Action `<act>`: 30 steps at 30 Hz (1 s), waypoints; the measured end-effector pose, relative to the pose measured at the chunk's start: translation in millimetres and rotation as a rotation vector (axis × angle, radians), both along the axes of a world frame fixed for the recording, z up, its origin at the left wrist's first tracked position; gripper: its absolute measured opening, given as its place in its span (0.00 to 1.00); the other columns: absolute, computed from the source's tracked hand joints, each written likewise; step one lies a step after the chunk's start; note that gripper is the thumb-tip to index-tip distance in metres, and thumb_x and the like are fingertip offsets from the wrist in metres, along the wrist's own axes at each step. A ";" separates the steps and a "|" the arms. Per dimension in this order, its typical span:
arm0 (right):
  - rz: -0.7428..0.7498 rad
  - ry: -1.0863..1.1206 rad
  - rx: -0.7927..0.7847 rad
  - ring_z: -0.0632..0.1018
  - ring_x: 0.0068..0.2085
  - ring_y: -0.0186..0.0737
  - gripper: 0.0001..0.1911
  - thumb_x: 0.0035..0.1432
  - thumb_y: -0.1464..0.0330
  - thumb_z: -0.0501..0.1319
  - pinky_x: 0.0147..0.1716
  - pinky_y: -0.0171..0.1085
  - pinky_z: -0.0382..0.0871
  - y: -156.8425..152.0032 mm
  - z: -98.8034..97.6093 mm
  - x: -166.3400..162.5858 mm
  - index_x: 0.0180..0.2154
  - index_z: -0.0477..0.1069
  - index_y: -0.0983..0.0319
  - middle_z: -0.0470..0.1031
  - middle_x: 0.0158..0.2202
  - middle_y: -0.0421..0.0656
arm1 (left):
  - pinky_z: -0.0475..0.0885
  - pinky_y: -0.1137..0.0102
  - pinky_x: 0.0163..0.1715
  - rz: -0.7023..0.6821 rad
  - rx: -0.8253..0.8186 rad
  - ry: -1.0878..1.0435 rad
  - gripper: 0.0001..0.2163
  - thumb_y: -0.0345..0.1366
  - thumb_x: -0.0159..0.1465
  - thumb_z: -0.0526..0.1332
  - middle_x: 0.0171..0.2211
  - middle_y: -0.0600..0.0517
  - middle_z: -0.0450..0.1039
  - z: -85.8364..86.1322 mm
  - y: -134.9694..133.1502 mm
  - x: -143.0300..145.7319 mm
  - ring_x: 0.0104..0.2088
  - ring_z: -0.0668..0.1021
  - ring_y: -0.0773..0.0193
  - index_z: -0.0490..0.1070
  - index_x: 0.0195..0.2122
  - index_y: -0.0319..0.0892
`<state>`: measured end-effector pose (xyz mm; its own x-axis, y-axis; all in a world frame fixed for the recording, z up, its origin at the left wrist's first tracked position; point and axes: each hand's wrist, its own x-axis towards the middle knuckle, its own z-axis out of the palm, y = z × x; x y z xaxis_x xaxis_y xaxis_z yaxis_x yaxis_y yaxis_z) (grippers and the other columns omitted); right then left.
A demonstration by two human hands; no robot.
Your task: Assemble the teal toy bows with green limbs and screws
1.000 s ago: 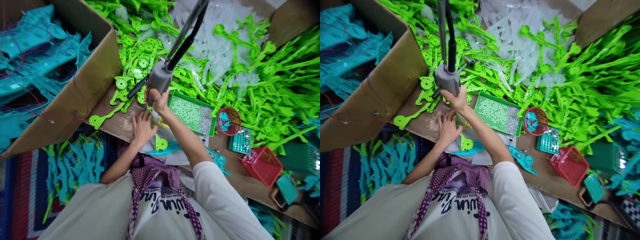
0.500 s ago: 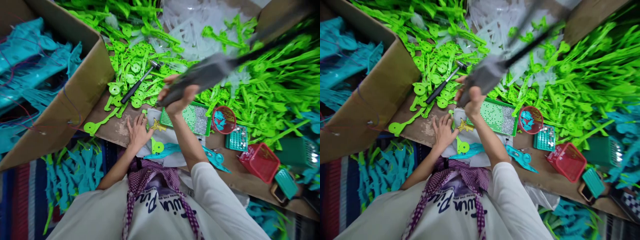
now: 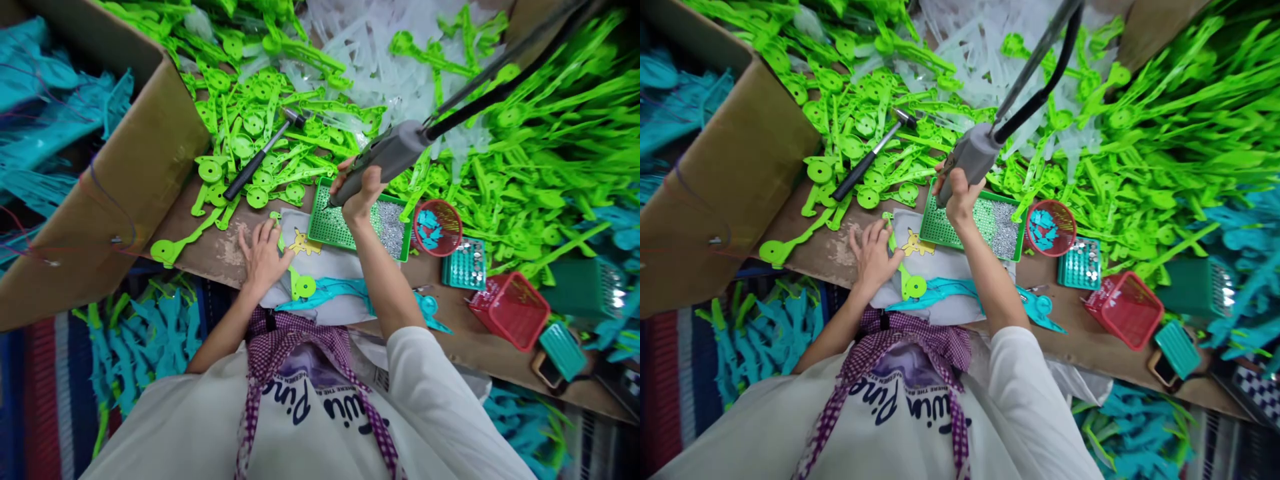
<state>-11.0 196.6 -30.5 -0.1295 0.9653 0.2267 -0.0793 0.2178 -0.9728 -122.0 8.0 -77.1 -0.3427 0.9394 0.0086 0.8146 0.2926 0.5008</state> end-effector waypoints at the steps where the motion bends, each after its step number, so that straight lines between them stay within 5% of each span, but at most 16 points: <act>1: 0.002 0.008 -0.009 0.81 0.28 0.43 0.38 0.45 0.28 0.52 0.23 0.42 0.75 0.2 -0.1 1.1 0.34 0.70 0.55 0.73 0.28 0.42 | 0.39 0.42 0.73 0.000 -0.002 -0.001 0.22 0.40 0.61 0.61 0.66 0.46 0.68 1.5 0.0 0.2 0.67 0.67 0.44 0.72 0.58 0.48; 9: 0.010 0.095 -0.091 0.80 0.28 0.44 0.38 0.42 0.29 0.57 0.22 0.42 0.73 -1.5 -2.4 1.0 0.34 0.72 0.55 0.69 0.25 0.40 | 0.36 0.38 0.71 0.034 0.003 0.006 0.21 0.40 0.63 0.60 0.66 0.47 0.68 6.4 14.0 -5.0 0.68 0.64 0.43 0.71 0.58 0.49; 14: -0.046 0.083 -0.082 0.77 0.23 0.40 0.41 0.41 0.26 0.55 0.19 0.40 0.71 -4.5 18.0 8.6 0.35 0.73 0.54 0.63 0.22 0.37 | 0.46 0.40 0.69 -0.017 0.015 -0.028 0.21 0.40 0.67 0.57 0.68 0.47 0.65 20.9 18.6 -17.4 0.68 0.63 0.43 0.70 0.61 0.48; 20: -0.019 0.183 0.098 0.65 0.14 0.33 0.39 0.47 0.26 0.47 0.12 0.36 0.61 -50.1 53.5 29.9 0.33 0.71 0.51 0.57 0.18 0.33 | 0.56 0.48 0.65 -0.682 -0.174 -0.252 0.13 0.46 0.70 0.58 0.51 0.50 0.81 41.7 27.2 -25.2 0.56 0.77 0.52 0.80 0.48 0.54; 22: 0.069 0.231 0.109 0.64 0.13 0.35 0.38 0.48 0.26 0.48 0.13 0.38 0.63 -75.2 52.9 33.5 0.33 0.72 0.50 0.57 0.16 0.33 | 0.57 0.49 0.64 -0.768 -0.250 -0.276 0.09 0.46 0.67 0.62 0.45 0.53 0.84 38.3 33.2 -24.4 0.53 0.79 0.52 0.82 0.41 0.55; 25: 0.195 0.310 0.075 0.66 0.14 0.38 0.36 0.49 0.28 0.50 0.16 0.41 0.68 -108.8 40.6 33.8 0.32 0.73 0.51 0.58 0.15 0.34 | 0.57 0.49 0.64 -0.725 -0.272 -0.254 0.06 0.46 0.64 0.65 0.41 0.54 0.84 29.5 35.9 -22.4 0.53 0.79 0.52 0.83 0.35 0.56; 30: 0.371 0.322 -0.054 0.75 0.21 0.43 0.38 0.41 0.27 0.55 0.19 0.42 0.72 -139.3 28.9 22.7 0.31 0.72 0.53 0.66 0.18 0.38 | 0.55 0.45 0.65 -0.638 -0.270 -0.184 0.07 0.44 0.60 0.68 0.40 0.52 0.82 26.9 31.3 -17.1 0.51 0.78 0.49 0.83 0.39 0.56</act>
